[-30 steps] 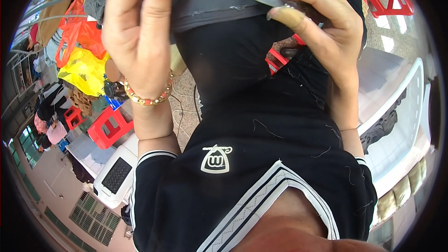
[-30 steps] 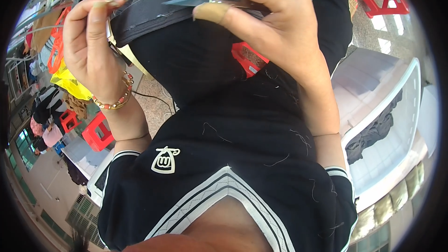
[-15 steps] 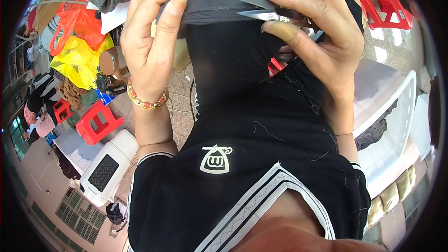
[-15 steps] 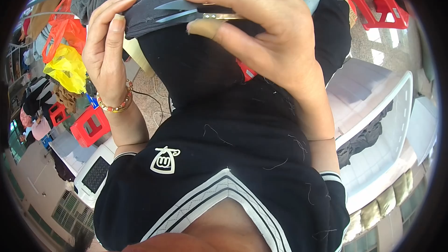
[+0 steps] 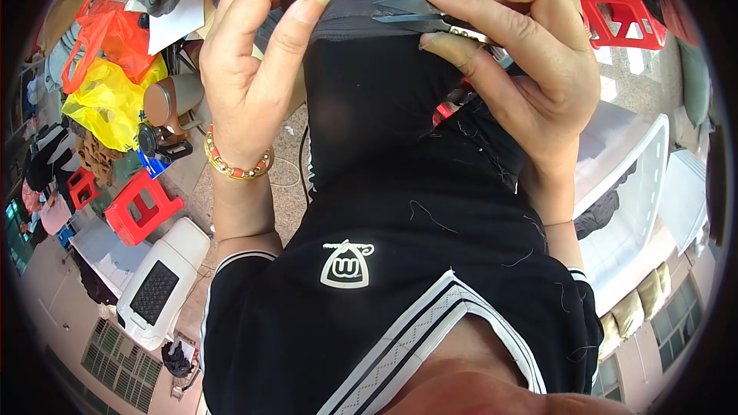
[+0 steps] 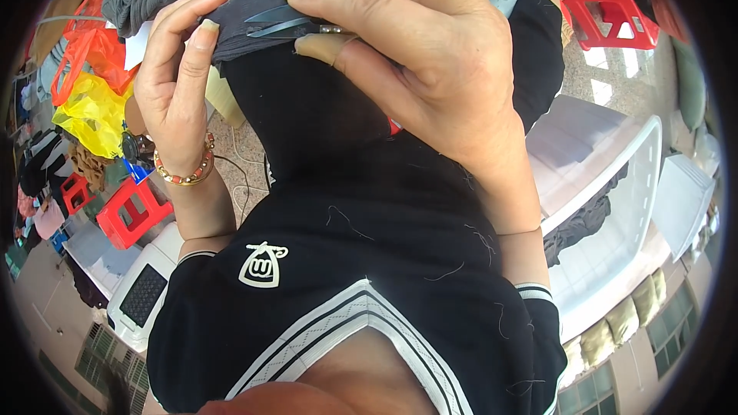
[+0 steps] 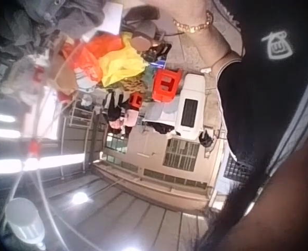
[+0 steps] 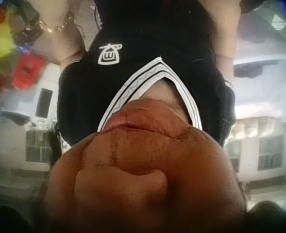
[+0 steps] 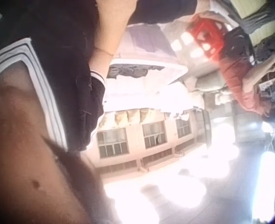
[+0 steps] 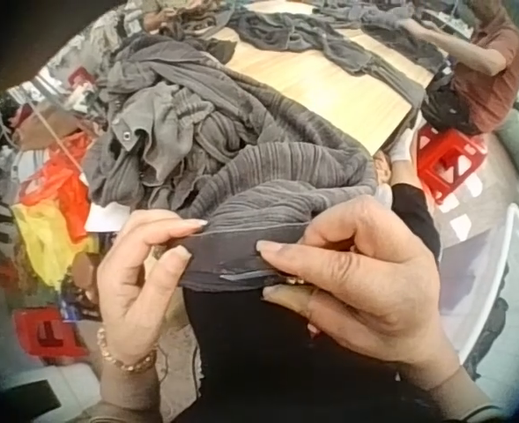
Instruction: Trimming loose threads and inspecting hooks on grey garments in a workshop.
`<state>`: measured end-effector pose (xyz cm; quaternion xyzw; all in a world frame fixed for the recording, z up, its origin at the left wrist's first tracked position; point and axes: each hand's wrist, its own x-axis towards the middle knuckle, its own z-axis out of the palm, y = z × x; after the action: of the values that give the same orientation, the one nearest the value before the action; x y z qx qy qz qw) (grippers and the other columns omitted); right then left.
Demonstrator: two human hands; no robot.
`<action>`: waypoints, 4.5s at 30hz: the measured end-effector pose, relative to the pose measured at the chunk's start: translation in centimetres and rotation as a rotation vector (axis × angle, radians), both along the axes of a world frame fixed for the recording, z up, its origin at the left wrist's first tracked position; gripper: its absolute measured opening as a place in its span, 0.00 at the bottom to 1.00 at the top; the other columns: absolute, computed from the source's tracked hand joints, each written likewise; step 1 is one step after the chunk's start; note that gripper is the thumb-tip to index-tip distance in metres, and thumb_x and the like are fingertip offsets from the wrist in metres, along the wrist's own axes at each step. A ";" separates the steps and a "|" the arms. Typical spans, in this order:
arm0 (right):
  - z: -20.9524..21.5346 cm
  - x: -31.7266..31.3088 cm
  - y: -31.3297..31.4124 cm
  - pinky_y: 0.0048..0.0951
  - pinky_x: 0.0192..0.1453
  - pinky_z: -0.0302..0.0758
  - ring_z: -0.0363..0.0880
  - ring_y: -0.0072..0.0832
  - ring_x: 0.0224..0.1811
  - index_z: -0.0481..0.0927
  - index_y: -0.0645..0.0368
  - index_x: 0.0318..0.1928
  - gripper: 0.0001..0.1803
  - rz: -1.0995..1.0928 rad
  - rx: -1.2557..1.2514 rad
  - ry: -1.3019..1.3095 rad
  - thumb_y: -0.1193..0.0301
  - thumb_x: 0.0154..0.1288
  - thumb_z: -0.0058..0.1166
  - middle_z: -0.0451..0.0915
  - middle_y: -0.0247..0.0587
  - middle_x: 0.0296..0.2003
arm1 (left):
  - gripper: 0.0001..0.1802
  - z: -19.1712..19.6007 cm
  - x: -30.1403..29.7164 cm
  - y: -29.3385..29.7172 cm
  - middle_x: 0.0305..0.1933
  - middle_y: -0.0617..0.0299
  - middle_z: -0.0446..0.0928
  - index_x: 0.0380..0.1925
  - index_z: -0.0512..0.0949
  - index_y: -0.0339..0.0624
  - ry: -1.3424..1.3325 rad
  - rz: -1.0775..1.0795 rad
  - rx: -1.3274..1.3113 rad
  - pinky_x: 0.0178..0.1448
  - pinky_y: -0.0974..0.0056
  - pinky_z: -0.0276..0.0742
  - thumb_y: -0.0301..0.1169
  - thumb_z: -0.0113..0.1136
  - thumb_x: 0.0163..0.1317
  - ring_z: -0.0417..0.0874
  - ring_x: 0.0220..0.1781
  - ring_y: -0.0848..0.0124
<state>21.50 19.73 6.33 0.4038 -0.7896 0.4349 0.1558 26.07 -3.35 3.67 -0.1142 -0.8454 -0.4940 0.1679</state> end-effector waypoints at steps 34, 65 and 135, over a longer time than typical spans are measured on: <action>-13.6 -2.2 7.9 0.12 0.32 0.58 0.65 0.08 0.29 0.82 0.64 0.50 0.14 -0.294 -0.648 -0.771 0.68 0.74 0.51 0.76 0.22 0.31 | 0.33 11.7 -12.4 -2.4 0.39 0.61 0.82 0.66 0.64 0.35 0.276 0.174 -0.058 0.47 0.71 0.76 0.27 0.64 0.62 0.82 0.40 0.75; -18.8 -1.5 13.0 0.16 0.18 0.42 0.47 0.06 0.16 0.82 0.56 0.46 0.12 -0.416 -1.152 -1.215 0.62 0.72 0.54 0.55 0.14 0.20 | 0.09 23.2 8.6 -39.1 0.28 0.69 0.83 0.41 0.80 0.47 -0.158 1.310 0.393 0.23 0.71 0.72 0.37 0.55 0.69 0.82 0.24 0.73; -20.0 -0.9 13.6 0.16 0.16 0.48 0.52 0.10 0.13 0.79 0.58 0.42 0.11 -0.272 -1.267 -1.484 0.63 0.72 0.54 0.62 0.21 0.19 | 0.14 9.7 -14.2 -5.9 0.30 0.65 0.79 0.52 0.78 0.37 0.001 0.345 -0.140 0.37 0.74 0.77 0.31 0.53 0.71 0.79 0.31 0.80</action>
<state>20.61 33.37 -13.63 -0.2242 -0.3475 0.8992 -0.1431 11.82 -9.21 13.35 0.0208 -0.8848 -0.3976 0.2419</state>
